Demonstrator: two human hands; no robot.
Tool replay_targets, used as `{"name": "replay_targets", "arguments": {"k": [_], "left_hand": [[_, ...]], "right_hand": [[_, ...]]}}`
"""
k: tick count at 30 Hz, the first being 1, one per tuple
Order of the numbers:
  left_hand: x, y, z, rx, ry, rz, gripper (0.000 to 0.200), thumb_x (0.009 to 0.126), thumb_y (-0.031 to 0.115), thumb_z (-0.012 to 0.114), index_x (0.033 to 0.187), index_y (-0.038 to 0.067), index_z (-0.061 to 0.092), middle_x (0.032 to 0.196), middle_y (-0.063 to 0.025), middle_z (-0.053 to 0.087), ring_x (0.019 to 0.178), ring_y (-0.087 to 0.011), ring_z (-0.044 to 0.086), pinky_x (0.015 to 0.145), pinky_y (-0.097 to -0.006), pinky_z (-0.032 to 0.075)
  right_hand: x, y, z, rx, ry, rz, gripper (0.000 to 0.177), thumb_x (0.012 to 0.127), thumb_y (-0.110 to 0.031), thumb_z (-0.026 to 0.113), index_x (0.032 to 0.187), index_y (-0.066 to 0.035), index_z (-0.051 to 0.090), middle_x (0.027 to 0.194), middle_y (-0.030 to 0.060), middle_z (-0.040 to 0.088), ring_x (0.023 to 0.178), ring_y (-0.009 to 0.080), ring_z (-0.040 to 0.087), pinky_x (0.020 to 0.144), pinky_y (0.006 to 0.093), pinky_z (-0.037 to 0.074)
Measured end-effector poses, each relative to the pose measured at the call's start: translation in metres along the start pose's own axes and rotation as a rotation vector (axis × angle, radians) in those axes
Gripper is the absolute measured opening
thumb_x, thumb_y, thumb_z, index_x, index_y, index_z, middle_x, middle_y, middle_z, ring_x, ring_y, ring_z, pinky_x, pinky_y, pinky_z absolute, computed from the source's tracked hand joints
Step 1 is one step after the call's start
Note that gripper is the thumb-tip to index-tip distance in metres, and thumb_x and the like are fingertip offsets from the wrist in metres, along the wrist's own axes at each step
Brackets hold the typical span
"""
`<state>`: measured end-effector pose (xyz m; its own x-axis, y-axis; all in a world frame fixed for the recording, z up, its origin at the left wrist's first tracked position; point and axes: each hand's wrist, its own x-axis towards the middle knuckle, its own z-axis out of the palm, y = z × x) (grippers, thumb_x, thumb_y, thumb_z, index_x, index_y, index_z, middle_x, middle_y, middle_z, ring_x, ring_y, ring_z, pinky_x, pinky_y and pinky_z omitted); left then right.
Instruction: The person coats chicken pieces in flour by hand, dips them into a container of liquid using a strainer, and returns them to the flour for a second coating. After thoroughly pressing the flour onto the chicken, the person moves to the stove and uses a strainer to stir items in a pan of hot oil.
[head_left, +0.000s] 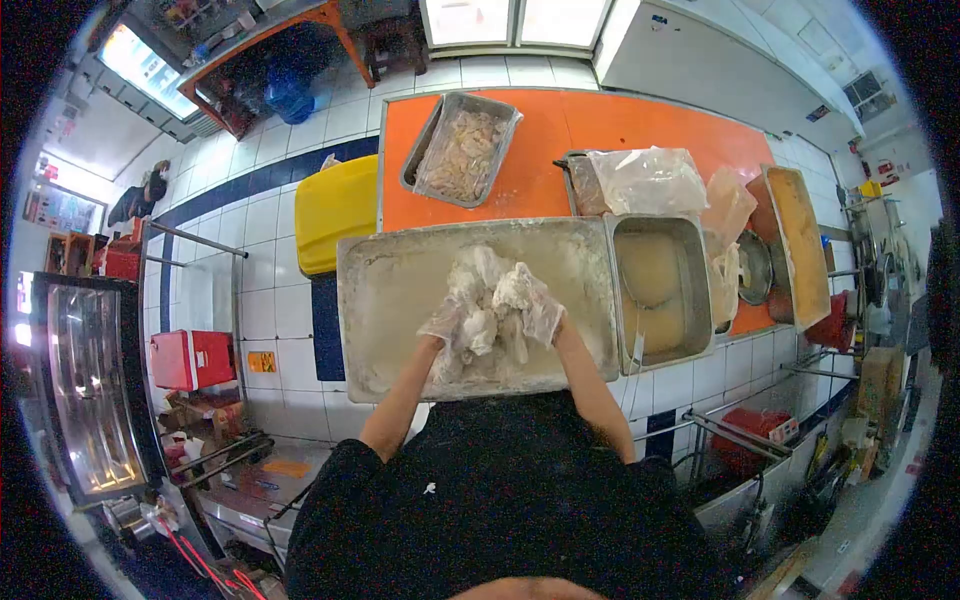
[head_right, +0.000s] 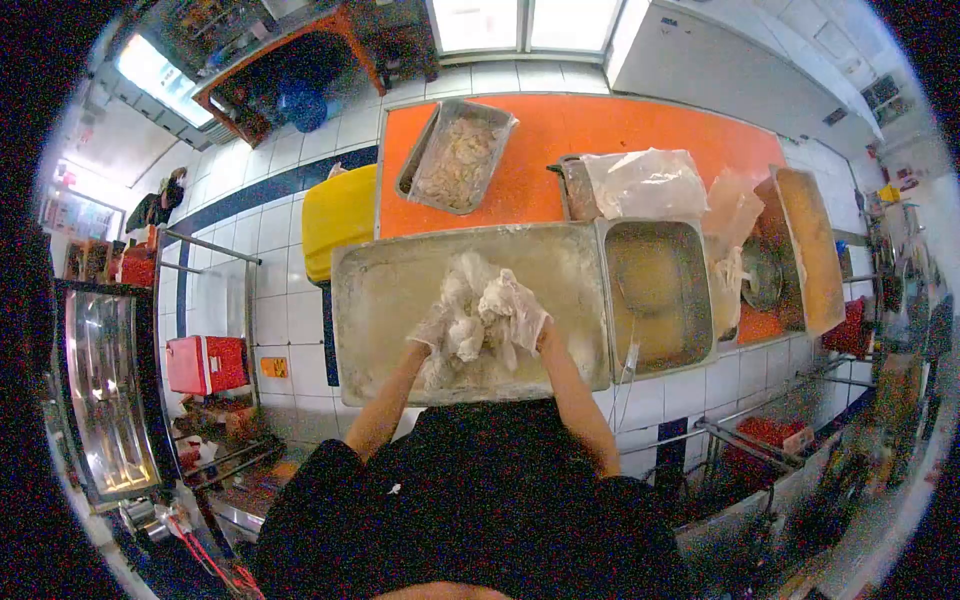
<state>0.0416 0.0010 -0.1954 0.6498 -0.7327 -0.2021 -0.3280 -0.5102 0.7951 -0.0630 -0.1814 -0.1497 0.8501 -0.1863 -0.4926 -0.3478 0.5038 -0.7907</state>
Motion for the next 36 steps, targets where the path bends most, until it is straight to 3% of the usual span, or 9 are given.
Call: {"name": "replay_targets", "arguments": {"k": [9, 17, 18, 20, 26, 31, 33, 35, 36], "left_hand": [[-0.047, -0.045, -0.056, 0.543, -0.420, -0.227, 0.043, 0.087, 0.021, 0.034, 0.128, 0.010, 0.034, 0.118, -0.0232, 0.045, 0.106, -0.0355, 0.047, 0.092, -0.0394, 0.034], [-0.037, -0.062, 0.017, 0.430, -0.334, 0.213, 0.043, 0.088, 0.017, 0.034, 0.129, 0.003, 0.031, 0.135, -0.0151, 0.028, 0.125, -0.0282, 0.025, 0.104, -0.0347, 0.020], [-0.033, -0.044, 0.017, 0.431, -0.327, 0.213, 0.043, 0.088, 0.017, 0.034, 0.129, 0.003, 0.031, 0.135, -0.0151, 0.028, 0.125, -0.0282, 0.025, 0.104, -0.0347, 0.020], [-0.030, 0.058, -0.023, -0.453, -0.183, -0.286, 0.045, 0.091, 0.027, 0.035, 0.130, 0.005, 0.030, 0.136, -0.0116, 0.028, 0.125, -0.0247, 0.026, 0.104, -0.0325, 0.019], [-0.029, 0.042, -0.013, -0.797, -0.051, -0.157, 0.047, 0.079, 0.024, 0.061, 0.118, 0.005, 0.046, 0.116, -0.0075, 0.050, 0.105, -0.0157, 0.046, 0.091, -0.0306, 0.037], [-0.036, 0.066, -0.052, -0.717, -0.151, -0.056, 0.052, 0.071, 0.014, 0.067, 0.117, 0.005, 0.045, 0.113, -0.0066, 0.051, 0.103, -0.0158, 0.048, 0.088, -0.0314, 0.040], [-0.033, 0.060, -0.063, -0.686, -0.246, -0.052, 0.055, 0.068, 0.009, 0.066, 0.118, 0.005, 0.043, 0.117, -0.0067, 0.049, 0.105, -0.0184, 0.047, 0.088, -0.0324, 0.040], [-0.029, 0.062, -0.080, 0.192, -0.180, 0.237, 0.055, 0.064, 0.004, 0.061, 0.117, 0.006, 0.045, 0.117, -0.0108, 0.049, 0.105, -0.0257, 0.049, 0.090, -0.0369, 0.038], [-0.029, 0.040, -0.081, 0.195, -0.180, 0.239, 0.055, 0.064, 0.004, 0.061, 0.117, 0.006, 0.045, 0.117, -0.0108, 0.049, 0.105, -0.0257, 0.049, 0.090, -0.0369, 0.038]], "right_hand": [[-0.028, 0.022, -0.068, -1.466, 0.120, 0.076, 0.029, 0.082, -0.016, 0.054, 0.107, -0.001, 0.052, 0.099, 0.0022, 0.057, 0.087, 0.0090, 0.054, 0.076, 0.0230, 0.044], [-0.016, 0.060, -0.010, -0.514, -0.079, 0.030, 0.029, 0.082, -0.014, 0.054, 0.108, -0.001, 0.051, 0.101, 0.0020, 0.057, 0.087, 0.0089, 0.054, 0.077, 0.0229, 0.044], [-0.018, 0.054, -0.006, -0.411, -0.081, 0.058, 0.029, 0.082, -0.014, 0.054, 0.108, -0.001, 0.051, 0.101, 0.0020, 0.057, 0.087, 0.0089, 0.054, 0.077, 0.0229, 0.044], [-0.022, 0.044, -0.004, -0.258, -0.080, 0.083, 0.029, 0.082, -0.014, 0.054, 0.108, -0.001, 0.051, 0.101, 0.0020, 0.057, 0.088, 0.0089, 0.054, 0.077, 0.0228, 0.044], [-0.021, 0.024, -0.008, -0.041, -0.047, 0.064, 0.030, 0.082, -0.013, 0.054, 0.108, -0.001, 0.050, 0.102, 0.0019, 0.056, 0.088, 0.0089, 0.054, 0.078, 0.0227, 0.044], [-0.038, -0.003, -0.019, 0.171, -0.028, -0.099, 0.027, 0.082, -0.009, 0.052, 0.108, -0.001, 0.051, 0.100, 0.0033, 0.057, 0.087, 0.0100, 0.054, 0.079, 0.0232, 0.044], [-0.033, -0.003, -0.034, -0.111, 0.147, -0.127, 0.026, 0.081, -0.007, 0.051, 0.106, 0.000, 0.052, 0.100, 0.0047, 0.057, 0.085, 0.0110, 0.054, 0.076, 0.0226, 0.044], [-0.030, -0.010, -0.037, -0.401, 0.271, 0.011, 0.026, 0.082, -0.012, 0.051, 0.106, 0.000, 0.052, 0.100, 0.0055, 0.057, 0.085, 0.0120, 0.054, 0.075, 0.0242, 0.043], [-0.029, -0.013, -0.037, -0.691, 0.387, 0.156, 0.028, 0.083, -0.016, 0.051, 0.106, 0.000, 0.052, 0.100, 0.0063, 0.057, 0.086, 0.0131, 0.054, 0.075, 0.0259, 0.043]]}}
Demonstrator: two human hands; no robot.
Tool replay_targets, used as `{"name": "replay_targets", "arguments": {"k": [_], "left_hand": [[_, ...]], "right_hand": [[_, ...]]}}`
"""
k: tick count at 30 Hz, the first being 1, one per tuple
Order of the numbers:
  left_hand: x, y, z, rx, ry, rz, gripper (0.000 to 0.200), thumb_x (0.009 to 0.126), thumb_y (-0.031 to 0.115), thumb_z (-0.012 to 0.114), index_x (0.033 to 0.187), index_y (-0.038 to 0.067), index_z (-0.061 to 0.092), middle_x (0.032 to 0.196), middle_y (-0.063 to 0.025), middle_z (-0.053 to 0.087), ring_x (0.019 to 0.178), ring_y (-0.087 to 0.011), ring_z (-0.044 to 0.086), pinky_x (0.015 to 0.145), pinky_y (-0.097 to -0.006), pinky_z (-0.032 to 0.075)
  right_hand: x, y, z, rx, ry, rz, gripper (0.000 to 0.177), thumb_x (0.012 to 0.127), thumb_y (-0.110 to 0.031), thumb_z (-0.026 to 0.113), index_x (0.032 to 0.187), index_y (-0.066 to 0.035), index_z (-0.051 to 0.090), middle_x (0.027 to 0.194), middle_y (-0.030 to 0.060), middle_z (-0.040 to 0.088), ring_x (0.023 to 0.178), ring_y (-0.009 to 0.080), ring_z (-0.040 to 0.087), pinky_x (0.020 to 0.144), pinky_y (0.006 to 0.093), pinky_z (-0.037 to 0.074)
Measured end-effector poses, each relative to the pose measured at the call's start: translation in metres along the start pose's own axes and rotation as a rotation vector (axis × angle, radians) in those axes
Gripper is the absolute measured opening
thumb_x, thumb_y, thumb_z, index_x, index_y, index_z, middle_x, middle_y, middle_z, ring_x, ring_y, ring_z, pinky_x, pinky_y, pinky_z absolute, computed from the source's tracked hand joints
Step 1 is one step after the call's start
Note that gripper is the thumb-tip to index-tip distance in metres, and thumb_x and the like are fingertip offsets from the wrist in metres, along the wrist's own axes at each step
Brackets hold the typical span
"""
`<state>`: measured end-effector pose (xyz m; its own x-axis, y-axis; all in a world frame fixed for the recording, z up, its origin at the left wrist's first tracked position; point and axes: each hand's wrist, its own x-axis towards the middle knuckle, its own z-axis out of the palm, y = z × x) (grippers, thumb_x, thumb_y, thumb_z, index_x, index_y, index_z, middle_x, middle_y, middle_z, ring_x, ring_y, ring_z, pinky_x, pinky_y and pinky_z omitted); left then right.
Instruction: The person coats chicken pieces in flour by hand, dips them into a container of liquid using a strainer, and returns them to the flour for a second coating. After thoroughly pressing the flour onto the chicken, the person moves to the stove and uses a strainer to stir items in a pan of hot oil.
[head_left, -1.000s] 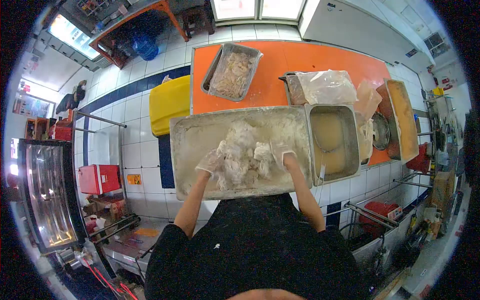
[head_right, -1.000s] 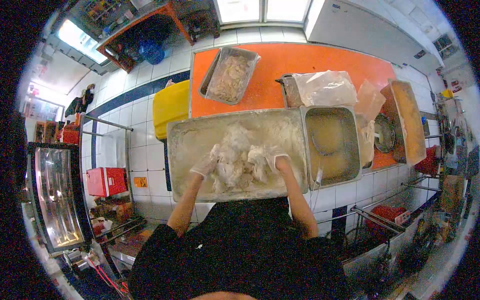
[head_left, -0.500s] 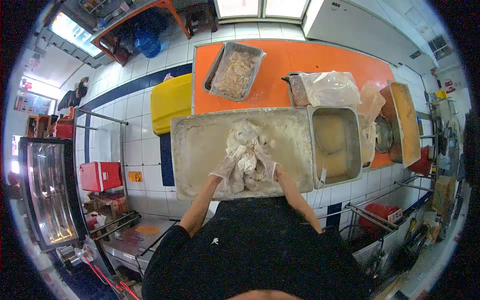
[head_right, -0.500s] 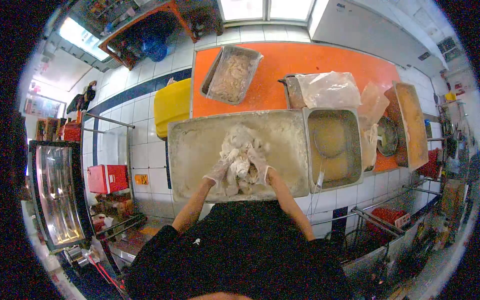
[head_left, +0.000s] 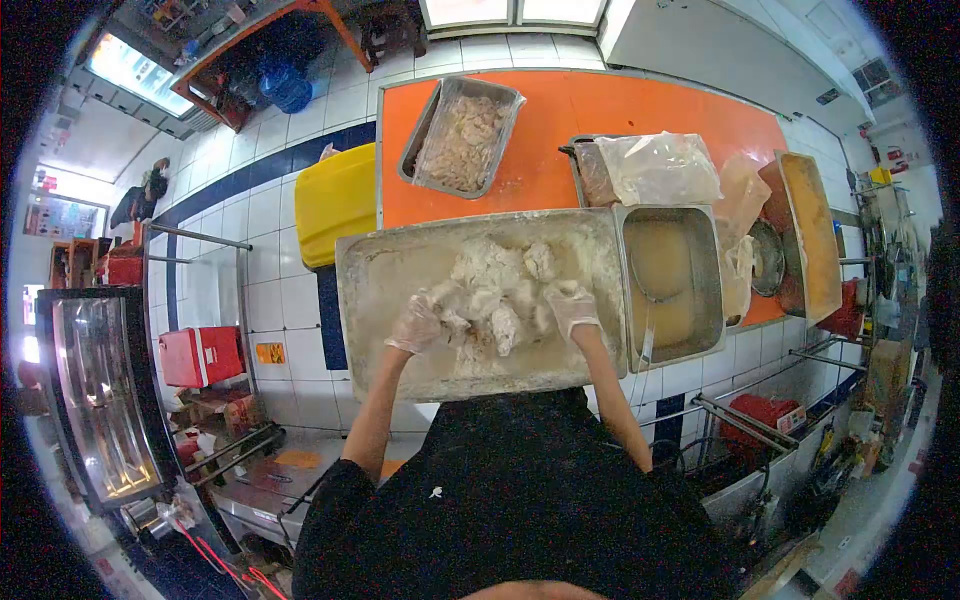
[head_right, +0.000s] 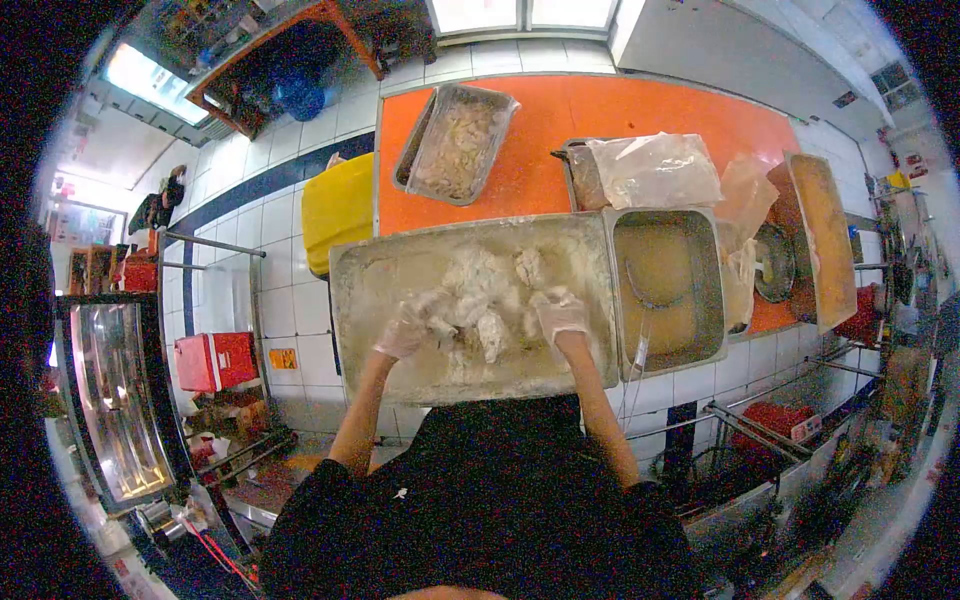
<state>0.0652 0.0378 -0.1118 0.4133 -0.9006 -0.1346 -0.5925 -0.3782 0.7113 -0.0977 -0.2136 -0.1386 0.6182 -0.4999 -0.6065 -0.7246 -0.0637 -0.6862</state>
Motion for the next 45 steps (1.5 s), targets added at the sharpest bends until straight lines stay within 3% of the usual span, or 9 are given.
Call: {"name": "replay_targets", "arguments": {"k": [4, 6, 16, 19, 22, 26, 35, 38, 45], "left_hand": [[-0.003, -0.073, 0.017, 0.428, 0.140, -0.175, 0.044, 0.074, 0.016, 0.049, 0.117, 0.011, 0.045, 0.120, -0.0135, 0.046, 0.106, -0.0313, 0.044, 0.092, -0.0380, 0.034], [0.000, -0.079, 0.032, 0.338, -0.046, -0.451, 0.052, 0.073, 0.013, 0.047, 0.124, 0.015, 0.041, 0.127, -0.0126, 0.041, 0.118, -0.0301, 0.037, 0.099, -0.0375, 0.026], [0.066, -0.048, 0.078, -0.394, 0.066, -0.121, 0.049, 0.087, 0.026, 0.038, 0.134, 0.016, 0.027, 0.129, -0.0130, 0.037, 0.115, -0.0257, 0.039, 0.094, -0.0328, 0.032], [0.055, -0.026, 0.048, -0.168, 0.141, 0.011, 0.047, 0.086, 0.027, 0.040, 0.131, 0.015, 0.033, 0.115, -0.0140, 0.047, 0.102, -0.0233, 0.046, 0.085, -0.0308, 0.039], [0.057, -0.043, 0.033, -0.073, 0.014, 0.007, 0.042, 0.086, 0.025, 0.040, 0.126, 0.014, 0.040, 0.104, -0.0132, 0.052, 0.086, -0.0268, 0.051, 0.077, -0.0331, 0.042], [0.018, -0.059, 0.022, 0.613, -0.226, -0.127, 0.049, 0.074, 0.021, 0.048, 0.122, 0.012, 0.043, 0.124, -0.0164, 0.042, 0.112, -0.0292, 0.042, 0.094, -0.0465, 0.030], [0.052, -0.037, 0.128, -0.315, -0.150, -0.344, 0.056, 0.084, 0.029, 0.039, 0.135, 0.013, 0.023, 0.138, -0.0126, 0.023, 0.129, -0.0289, 0.017, 0.105, -0.0377, 0.012], [0.054, -0.018, 0.105, -0.347, -0.063, -0.363, 0.051, 0.087, 0.029, 0.034, 0.135, 0.013, 0.022, 0.139, -0.0092, 0.023, 0.128, -0.0264, 0.018, 0.106, -0.0337, 0.012], [0.010, -0.011, 0.042, -0.323, -0.111, -0.485, 0.046, 0.088, 0.021, 0.032, 0.132, 0.011, 0.028, 0.137, -0.0102, 0.026, 0.126, -0.0239, 0.024, 0.106, -0.0324, 0.012]], "right_hand": [[0.071, 0.137, 0.046, 0.122, -0.051, -0.523, 0.045, 0.083, -0.028, 0.048, 0.120, -0.002, 0.043, 0.119, 0.0180, 0.048, 0.109, 0.0240, 0.047, 0.093, 0.0337, 0.034], [0.032, 0.064, 0.030, 0.311, -0.229, 0.060, 0.050, 0.085, -0.037, 0.047, 0.121, -0.002, 0.044, 0.118, 0.0088, 0.048, 0.100, 0.0169, 0.047, 0.085, 0.0299, 0.038], [0.005, -0.020, 0.030, 0.998, -0.558, 0.061, 0.049, 0.085, -0.026, 0.050, 0.128, -0.005, 0.035, 0.121, 0.0071, 0.046, 0.108, 0.0191, 0.046, 0.090, 0.0293, 0.039], [0.010, -0.028, 0.017, 0.204, -0.156, -0.942, 0.043, 0.085, -0.029, 0.051, 0.120, -0.005, 0.043, 0.109, 0.0058, 0.055, 0.090, 0.0159, 0.055, 0.075, 0.0274, 0.047], [0.011, -0.034, -0.002, 1.071, -0.570, 0.152, 0.039, 0.084, -0.031, 0.052, 0.109, -0.001, 0.051, 0.097, 0.0045, 0.060, 0.074, 0.0169, 0.058, 0.064, 0.0320, 0.048], [0.015, 0.008, -0.006, -0.963, 0.156, -0.300, 0.029, 0.082, -0.024, 0.049, 0.103, -0.005, 0.055, 0.091, 0.0184, 0.060, 0.073, 0.0302, 0.060, 0.065, 0.0417, 0.047], [0.027, 0.009, 0.055, 0.058, -0.128, -0.381, 0.046, 0.090, -0.030, 0.033, 0.126, -0.003, 0.036, 0.117, 0.0183, 0.050, 0.108, 0.0294, 0.047, 0.094, 0.0316, 0.032], [0.054, 0.039, 0.050, -0.144, 0.035, -0.965, 0.039, 0.086, -0.021, 0.037, 0.119, -0.002, 0.043, 0.113, 0.0218, 0.050, 0.101, 0.0358, 0.049, 0.087, 0.0389, 0.039], [0.024, 0.016, -0.004, -0.615, 0.102, -0.563, 0.038, 0.083, -0.017, 0.040, 0.118, 0.000, 0.044, 0.107, 0.0199, 0.054, 0.097, 0.0342, 0.052, 0.084, 0.0393, 0.040]]}}
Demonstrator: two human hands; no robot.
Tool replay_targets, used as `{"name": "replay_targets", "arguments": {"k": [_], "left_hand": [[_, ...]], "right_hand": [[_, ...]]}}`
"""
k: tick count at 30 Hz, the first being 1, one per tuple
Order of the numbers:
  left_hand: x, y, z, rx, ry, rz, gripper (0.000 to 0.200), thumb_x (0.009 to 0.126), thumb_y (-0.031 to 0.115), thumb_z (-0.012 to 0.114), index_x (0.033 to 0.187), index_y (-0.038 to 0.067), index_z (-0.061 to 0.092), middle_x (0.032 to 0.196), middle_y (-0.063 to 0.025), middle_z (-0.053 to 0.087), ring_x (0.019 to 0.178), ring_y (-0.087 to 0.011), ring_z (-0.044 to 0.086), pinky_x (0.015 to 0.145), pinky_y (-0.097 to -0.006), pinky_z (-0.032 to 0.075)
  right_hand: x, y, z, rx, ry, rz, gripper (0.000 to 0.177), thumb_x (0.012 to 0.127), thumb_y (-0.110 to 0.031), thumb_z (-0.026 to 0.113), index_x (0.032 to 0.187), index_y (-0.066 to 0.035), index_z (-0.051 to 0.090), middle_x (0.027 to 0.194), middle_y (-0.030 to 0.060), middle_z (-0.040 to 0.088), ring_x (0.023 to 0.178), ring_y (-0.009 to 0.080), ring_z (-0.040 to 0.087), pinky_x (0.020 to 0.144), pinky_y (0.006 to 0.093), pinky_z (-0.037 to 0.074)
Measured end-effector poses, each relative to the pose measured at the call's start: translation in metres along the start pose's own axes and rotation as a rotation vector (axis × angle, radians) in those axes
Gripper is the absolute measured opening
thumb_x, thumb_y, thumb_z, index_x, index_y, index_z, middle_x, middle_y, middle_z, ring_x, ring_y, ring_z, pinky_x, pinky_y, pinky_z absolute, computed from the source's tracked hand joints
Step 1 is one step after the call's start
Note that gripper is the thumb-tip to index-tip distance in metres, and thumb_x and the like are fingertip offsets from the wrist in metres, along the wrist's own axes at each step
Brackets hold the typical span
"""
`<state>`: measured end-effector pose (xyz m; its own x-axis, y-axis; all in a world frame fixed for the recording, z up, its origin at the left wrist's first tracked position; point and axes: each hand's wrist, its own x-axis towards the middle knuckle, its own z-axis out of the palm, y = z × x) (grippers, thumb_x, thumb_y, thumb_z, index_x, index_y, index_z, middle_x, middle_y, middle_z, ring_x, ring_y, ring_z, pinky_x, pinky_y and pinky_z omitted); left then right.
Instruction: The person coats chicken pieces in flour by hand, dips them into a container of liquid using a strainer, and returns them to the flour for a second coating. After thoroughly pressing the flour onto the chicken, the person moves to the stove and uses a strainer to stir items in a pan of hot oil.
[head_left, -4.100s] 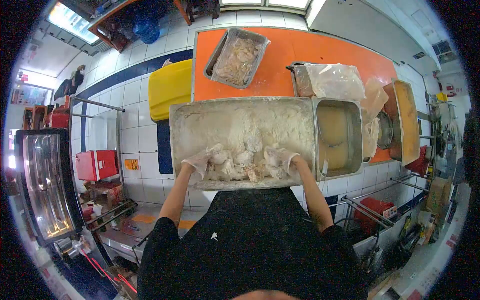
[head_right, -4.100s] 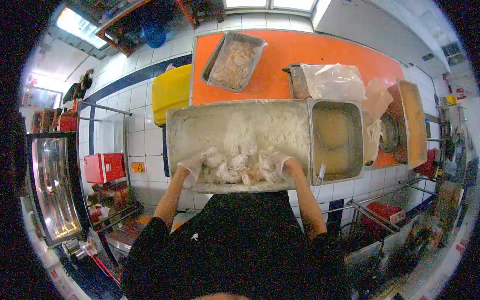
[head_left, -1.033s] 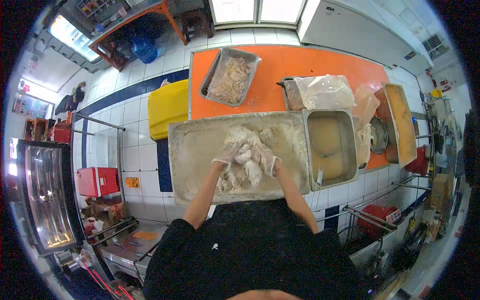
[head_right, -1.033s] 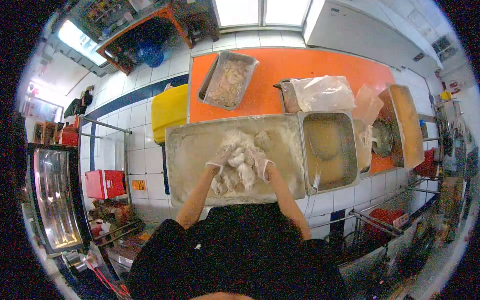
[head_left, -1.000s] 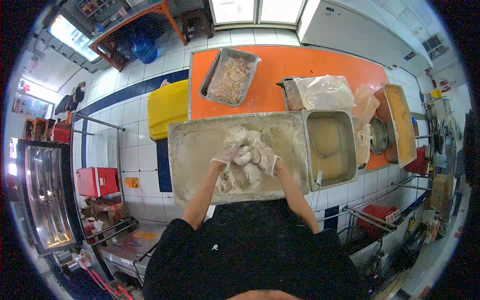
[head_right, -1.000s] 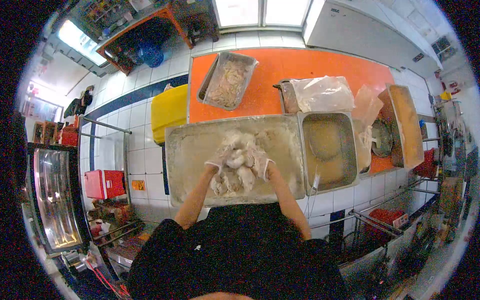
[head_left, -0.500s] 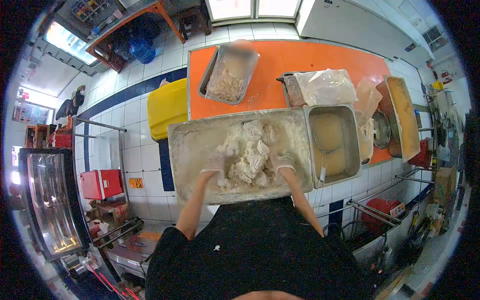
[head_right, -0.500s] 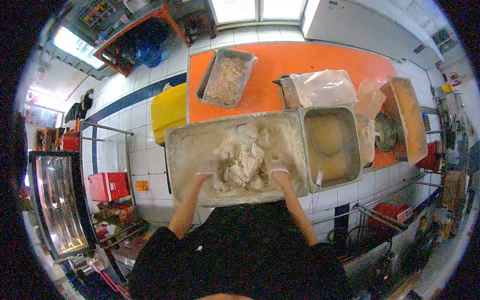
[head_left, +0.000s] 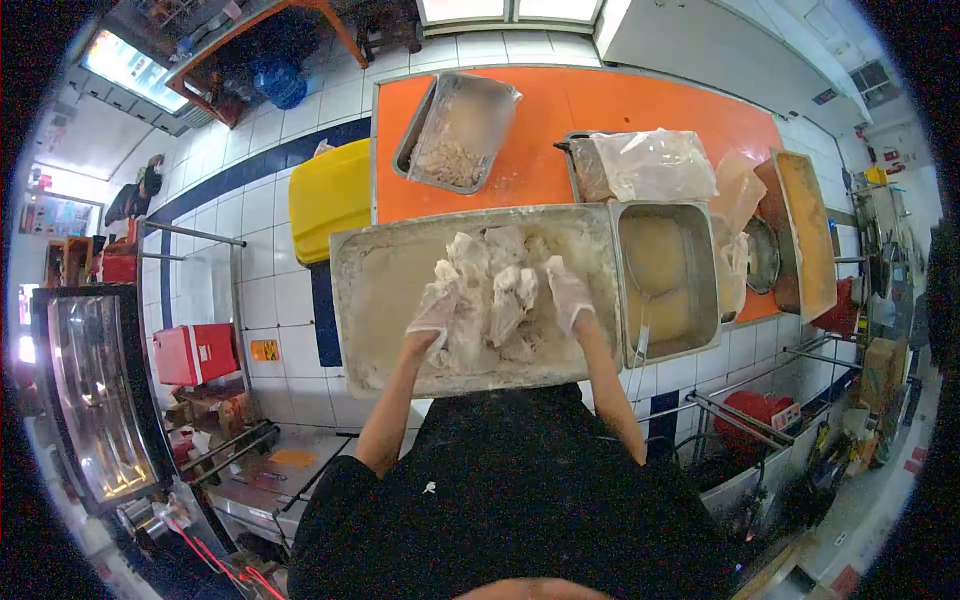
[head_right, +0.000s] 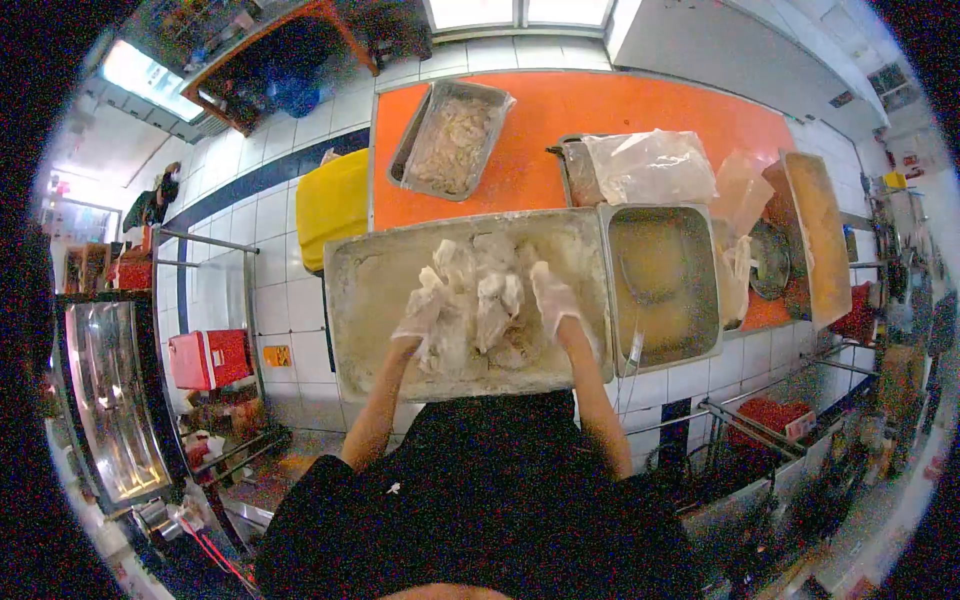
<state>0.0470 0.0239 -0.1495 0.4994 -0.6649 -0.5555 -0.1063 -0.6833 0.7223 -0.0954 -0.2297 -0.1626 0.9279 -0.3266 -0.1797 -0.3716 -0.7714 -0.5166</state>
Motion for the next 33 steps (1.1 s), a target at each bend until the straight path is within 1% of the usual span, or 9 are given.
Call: {"name": "replay_targets", "arguments": {"k": [1, 4, 17, 19, 22, 23, 25, 29, 33], "left_hand": [[0.010, -0.018, -0.003, 0.575, -0.134, -0.019, 0.045, 0.087, 0.022, 0.033, 0.130, 0.010, 0.033, 0.134, -0.0120, 0.032, 0.123, -0.0248, 0.030, 0.105, -0.0329, 0.015], [0.028, -0.126, 0.027, 0.837, 0.167, 0.299, 0.047, 0.087, 0.036, 0.037, 0.123, 0.006, 0.041, 0.122, -0.0162, 0.044, 0.112, -0.0255, 0.042, 0.093, -0.0379, 0.033], [0.022, -0.006, 0.048, 0.139, -0.061, 0.140, 0.045, 0.084, 0.030, 0.041, 0.123, 0.007, 0.042, 0.121, -0.0163, 0.046, 0.112, -0.0270, 0.043, 0.095, -0.0362, 0.031], [0.033, -0.027, 0.050, 0.396, 0.259, 0.669, 0.038, 0.080, 0.025, 0.046, 0.112, 0.005, 0.051, 0.113, -0.0156, 0.052, 0.105, -0.0268, 0.048, 0.091, -0.0353, 0.034], [0.077, -0.047, 0.054, -0.291, 0.097, 0.033, 0.043, 0.079, 0.028, 0.047, 0.113, 0.000, 0.049, 0.114, -0.0182, 0.051, 0.102, -0.0305, 0.051, 0.089, -0.0417, 0.037], [0.078, -0.031, 0.046, -0.287, 0.099, 0.040, 0.043, 0.079, 0.028, 0.047, 0.113, 0.000, 0.049, 0.114, -0.0182, 0.051, 0.102, -0.0305, 0.051, 0.089, -0.0417, 0.037], [0.063, 0.023, 0.024, 0.780, 0.346, 0.099, 0.031, 0.077, 0.018, 0.045, 0.100, 0.000, 0.056, 0.100, -0.0166, 0.058, 0.090, -0.0297, 0.057, 0.081, -0.0429, 0.041], [0.046, 0.065, 0.038, 0.804, 0.073, -0.036, 0.025, 0.073, 0.010, 0.043, 0.090, 0.003, 0.060, 0.094, -0.0172, 0.060, 0.086, -0.0305, 0.058, 0.078, -0.0417, 0.042], [0.101, -0.039, 0.097, 0.855, 0.273, 0.136, 0.026, 0.075, 0.018, 0.045, 0.092, 0.002, 0.058, 0.093, -0.0189, 0.058, 0.088, -0.0310, 0.056, 0.078, -0.0428, 0.041]], "right_hand": [[-0.008, -0.005, -0.008, -0.128, -0.135, 0.069, 0.033, 0.085, -0.019, 0.040, 0.112, -0.001, 0.047, 0.106, 0.0207, 0.053, 0.099, 0.0347, 0.050, 0.087, 0.0397, 0.038], [-0.051, 0.035, 0.038, -0.131, -0.181, -0.031, 0.031, 0.088, -0.023, 0.039, 0.110, -0.003, 0.049, 0.106, 0.0165, 0.054, 0.100, 0.0296, 0.050, 0.084, 0.0373, 0.041], [-0.029, -0.044, 0.010, 1.422, -0.099, 0.314, 0.039, 0.087, -0.031, 0.041, 0.116, -0.004, 0.046, 0.102, 0.0110, 0.058, 0.095, 0.0240, 0.055, 0.082, 0.0394, 0.043], [-0.025, -0.050, -0.017, 1.731, -0.150, 0.528, 0.037, 0.089, -0.030, 0.040, 0.115, -0.004, 0.047, 0.103, 0.0102, 0.058, 0.097, 0.0233, 0.055, 0.083, 0.0400, 0.043], [0.003, -0.013, 0.018, 0.372, 0.015, 0.677, 0.035, 0.087, -0.031, 0.042, 0.103, -0.003, 0.056, 0.091, 0.0103, 0.061, 0.086, 0.0242, 0.057, 0.077, 0.0422, 0.043], [0.000, 0.009, 0.038, 0.374, 0.023, 0.674, 0.035, 0.087, -0.031, 0.042, 0.103, -0.003, 0.056, 0.091, 0.0103, 0.061, 0.086, 0.0242, 0.057, 0.077, 0.0422, 0.043], [-0.016, 0.048, 0.069, -0.136, 0.307, 0.242, 0.037, 0.087, -0.032, 0.041, 0.094, -0.002, 0.060, 0.086, 0.0118, 0.060, 0.081, 0.0241, 0.057, 0.075, 0.0401, 0.042], [-0.027, 0.031, 0.063, -0.146, -0.119, 0.106, 0.041, 0.088, -0.035, 0.037, 0.101, -0.001, 0.056, 0.093, 0.0128, 0.059, 0.088, 0.0229, 0.055, 0.079, 0.0368, 0.042], [-0.012, -0.027, 0.059, 0.814, -0.090, 0.342, 0.044, 0.089, -0.037, 0.035, 0.108, -0.002, 0.052, 0.100, 0.0110, 0.057, 0.093, 0.0206, 0.053, 0.080, 0.0342, 0.042]]}}
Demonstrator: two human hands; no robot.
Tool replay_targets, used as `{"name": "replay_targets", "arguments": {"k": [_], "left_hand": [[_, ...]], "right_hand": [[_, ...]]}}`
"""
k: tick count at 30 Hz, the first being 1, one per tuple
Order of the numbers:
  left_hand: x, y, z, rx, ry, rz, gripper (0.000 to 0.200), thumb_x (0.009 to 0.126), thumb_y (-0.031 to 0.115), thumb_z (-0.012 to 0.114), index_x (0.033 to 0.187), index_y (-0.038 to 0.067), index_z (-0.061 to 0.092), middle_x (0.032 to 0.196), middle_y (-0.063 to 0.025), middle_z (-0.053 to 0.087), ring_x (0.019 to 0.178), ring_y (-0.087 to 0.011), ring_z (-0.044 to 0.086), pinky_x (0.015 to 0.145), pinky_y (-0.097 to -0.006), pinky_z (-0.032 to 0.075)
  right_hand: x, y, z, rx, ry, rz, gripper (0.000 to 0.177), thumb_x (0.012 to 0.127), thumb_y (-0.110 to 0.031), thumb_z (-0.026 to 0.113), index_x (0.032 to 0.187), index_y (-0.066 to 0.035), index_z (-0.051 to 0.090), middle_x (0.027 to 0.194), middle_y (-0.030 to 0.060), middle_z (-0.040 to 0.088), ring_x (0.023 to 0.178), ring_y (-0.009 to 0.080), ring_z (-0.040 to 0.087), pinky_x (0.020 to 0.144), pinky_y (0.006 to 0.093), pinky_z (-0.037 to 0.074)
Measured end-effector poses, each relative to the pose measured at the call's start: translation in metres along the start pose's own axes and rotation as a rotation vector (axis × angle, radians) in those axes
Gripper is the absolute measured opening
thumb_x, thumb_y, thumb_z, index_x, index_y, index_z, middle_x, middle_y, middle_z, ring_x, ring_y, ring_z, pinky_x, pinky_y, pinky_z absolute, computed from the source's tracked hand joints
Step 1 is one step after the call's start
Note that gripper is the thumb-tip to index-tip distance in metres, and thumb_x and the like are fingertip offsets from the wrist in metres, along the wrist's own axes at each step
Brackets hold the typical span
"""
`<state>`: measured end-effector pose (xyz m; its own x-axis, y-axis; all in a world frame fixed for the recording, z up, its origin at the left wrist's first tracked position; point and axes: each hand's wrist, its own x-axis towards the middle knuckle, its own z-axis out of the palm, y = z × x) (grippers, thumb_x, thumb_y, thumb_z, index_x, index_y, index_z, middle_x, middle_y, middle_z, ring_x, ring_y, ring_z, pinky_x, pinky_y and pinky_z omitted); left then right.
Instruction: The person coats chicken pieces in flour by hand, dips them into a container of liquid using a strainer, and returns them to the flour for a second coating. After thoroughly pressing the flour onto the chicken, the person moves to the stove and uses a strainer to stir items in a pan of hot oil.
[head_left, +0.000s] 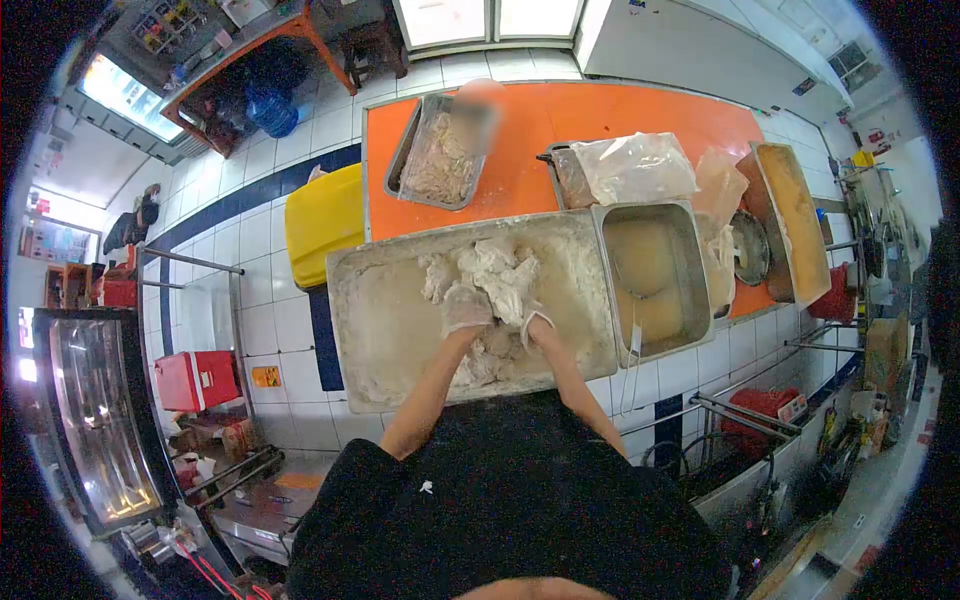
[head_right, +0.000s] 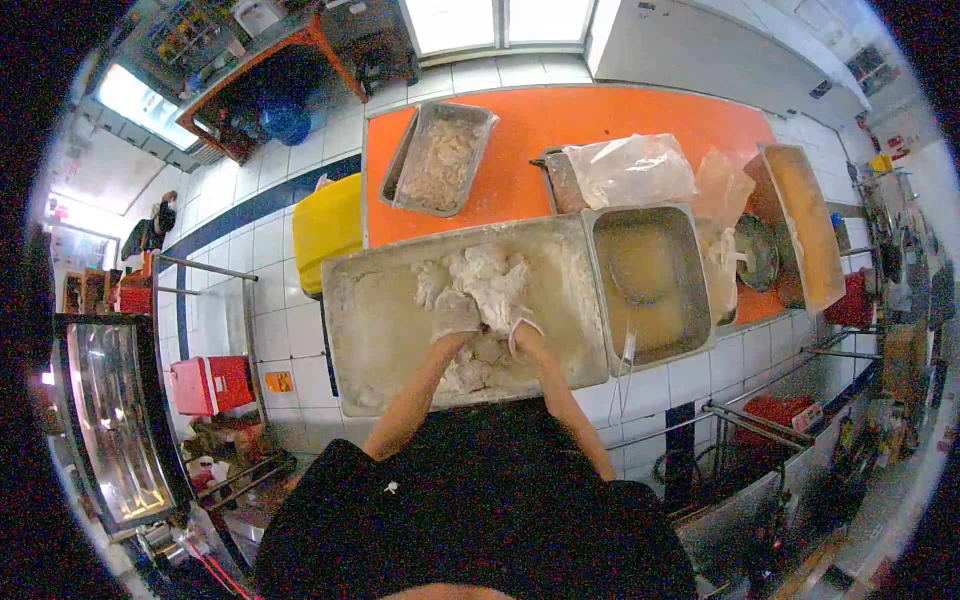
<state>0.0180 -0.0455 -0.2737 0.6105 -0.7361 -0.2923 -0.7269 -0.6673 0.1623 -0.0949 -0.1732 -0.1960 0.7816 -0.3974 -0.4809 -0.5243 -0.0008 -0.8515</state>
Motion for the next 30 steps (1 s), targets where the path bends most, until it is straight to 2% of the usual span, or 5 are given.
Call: {"name": "replay_targets", "arguments": {"k": [8, 10, 13, 17, 30], "left_hand": [[-0.041, 0.009, -0.082, -0.608, 0.168, -0.016, 0.028, 0.083, 0.018, 0.042, 0.106, 0.006, 0.053, 0.101, -0.0126, 0.055, 0.093, -0.0248, 0.051, 0.078, -0.0402, 0.041], [-0.045, 0.007, -0.087, 0.225, 0.480, 0.178, 0.030, 0.082, 0.018, 0.043, 0.108, 0.006, 0.051, 0.098, -0.0156, 0.055, 0.088, -0.0274, 0.052, 0.076, -0.0407, 0.041], [-0.063, 0.014, -0.188, -0.793, -0.090, -0.161, 0.029, 0.082, 0.021, 0.042, 0.100, 0.002, 0.054, 0.100, -0.0188, 0.056, 0.090, -0.0337, 0.053, 0.079, -0.0450, 0.040], [-0.049, -0.069, -0.052, 0.026, -0.149, 0.147, 0.028, 0.083, 0.022, 0.043, 0.101, 0.004, 0.054, 0.103, -0.0169, 0.056, 0.090, -0.0332, 0.053, 0.079, -0.0435, 0.041], [-0.039, 0.003, -0.118, -0.889, 0.108, -0.094, 0.033, 0.085, 0.025, 0.044, 0.106, 0.003, 0.055, 0.107, -0.0159, 0.055, 0.102, -0.0269, 0.051, 0.089, -0.0348, 0.037]], "right_hand": [[0.028, 0.050, 0.008, 0.634, -0.004, 0.022, 0.039, 0.087, -0.032, 0.038, 0.110, -0.003, 0.049, 0.099, 0.0092, 0.057, 0.086, 0.0205, 0.055, 0.072, 0.0325, 0.045], [0.080, 0.167, 0.012, 0.661, 0.013, -0.050, 0.036, 0.086, -0.029, 0.039, 0.107, -0.003, 0.051, 0.095, 0.0104, 0.059, 0.081, 0.0219, 0.057, 0.068, 0.0329, 0.047], [0.020, 0.051, -0.033, -0.714, 0.098, -0.217, 0.041, 0.087, -0.033, 0.040, 0.118, -0.005, 0.045, 0.113, 0.0135, 0.052, 0.103, 0.0247, 0.050, 0.085, 0.0346, 0.040], [0.018, 0.029, -0.022, -0.974, 0.165, -0.244, 0.027, 0.084, -0.017, 0.037, 0.102, -0.003, 0.051, 0.093, 0.0204, 0.057, 0.084, 0.0381, 0.054, 0.073, 0.0414, 0.044], [-0.018, -0.007, -0.013, 0.469, -0.208, -0.162, 0.038, 0.088, -0.018, 0.044, 0.123, -0.004, 0.041, 0.125, 0.0070, 0.042, 0.110, 0.0142, 0.043, 0.093, 0.0245, 0.034]]}}
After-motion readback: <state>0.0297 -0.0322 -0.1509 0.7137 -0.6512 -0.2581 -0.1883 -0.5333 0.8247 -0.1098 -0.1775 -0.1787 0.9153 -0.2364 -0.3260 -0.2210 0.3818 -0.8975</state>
